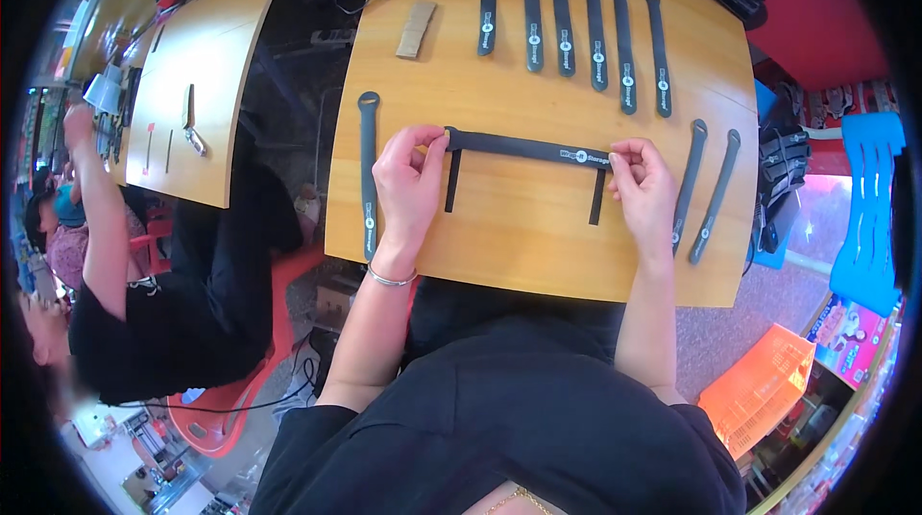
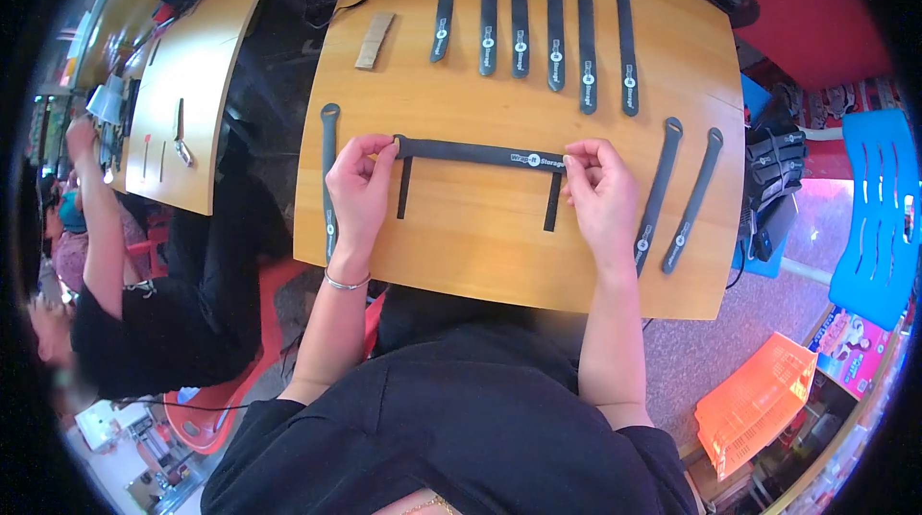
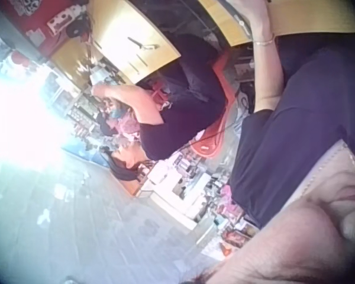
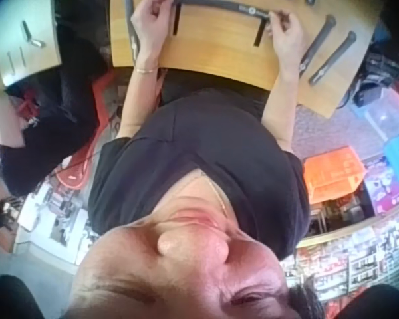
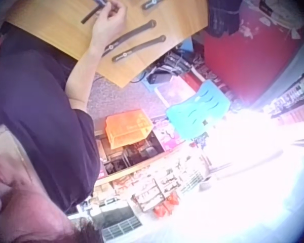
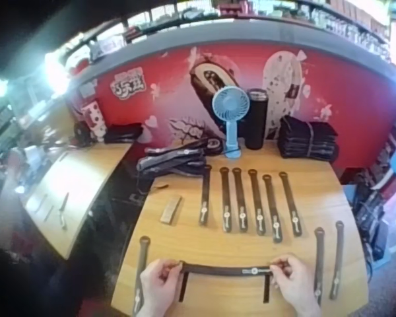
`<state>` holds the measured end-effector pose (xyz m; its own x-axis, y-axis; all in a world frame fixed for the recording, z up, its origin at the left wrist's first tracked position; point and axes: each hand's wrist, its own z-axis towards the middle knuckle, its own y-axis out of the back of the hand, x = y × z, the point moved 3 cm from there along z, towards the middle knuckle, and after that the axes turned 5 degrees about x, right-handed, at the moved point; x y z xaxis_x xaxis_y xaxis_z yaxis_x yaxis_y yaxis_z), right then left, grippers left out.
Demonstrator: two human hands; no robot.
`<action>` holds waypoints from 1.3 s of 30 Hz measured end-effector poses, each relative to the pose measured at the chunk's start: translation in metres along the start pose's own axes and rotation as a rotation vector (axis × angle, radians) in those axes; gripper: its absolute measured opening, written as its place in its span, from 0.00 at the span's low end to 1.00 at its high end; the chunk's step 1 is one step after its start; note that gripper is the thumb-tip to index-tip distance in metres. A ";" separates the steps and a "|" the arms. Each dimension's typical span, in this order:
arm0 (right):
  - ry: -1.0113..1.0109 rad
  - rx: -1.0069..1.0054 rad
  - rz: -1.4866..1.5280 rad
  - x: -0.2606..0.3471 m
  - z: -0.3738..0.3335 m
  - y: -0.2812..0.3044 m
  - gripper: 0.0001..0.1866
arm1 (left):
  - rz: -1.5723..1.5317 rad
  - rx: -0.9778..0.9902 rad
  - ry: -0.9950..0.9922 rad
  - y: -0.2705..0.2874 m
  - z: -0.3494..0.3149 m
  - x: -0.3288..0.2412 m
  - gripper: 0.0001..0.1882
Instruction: The person stacks straps on a table by hand, placing them one by one horizontally on top of each other between alignment marks and pressing them flat.
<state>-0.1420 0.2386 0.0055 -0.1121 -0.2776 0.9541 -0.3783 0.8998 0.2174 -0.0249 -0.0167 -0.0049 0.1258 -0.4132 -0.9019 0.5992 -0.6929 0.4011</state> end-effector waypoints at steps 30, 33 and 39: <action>-0.016 0.023 -0.005 0.004 -0.001 0.000 0.10 | 0.150 -0.051 -0.089 -0.002 0.000 -0.011 0.04; -0.032 0.017 -0.008 0.002 -0.001 0.001 0.10 | 0.161 -0.053 -0.091 -0.002 0.000 -0.012 0.04; -0.022 0.021 -0.005 0.003 0.000 0.000 0.09 | 0.163 -0.052 -0.095 -0.002 0.001 -0.010 0.04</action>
<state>-0.1420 0.2380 0.0082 -0.1301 -0.2891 0.9484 -0.3982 0.8912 0.2171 -0.0281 -0.0112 0.0037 0.1508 -0.5736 -0.8052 0.6176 -0.5813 0.5297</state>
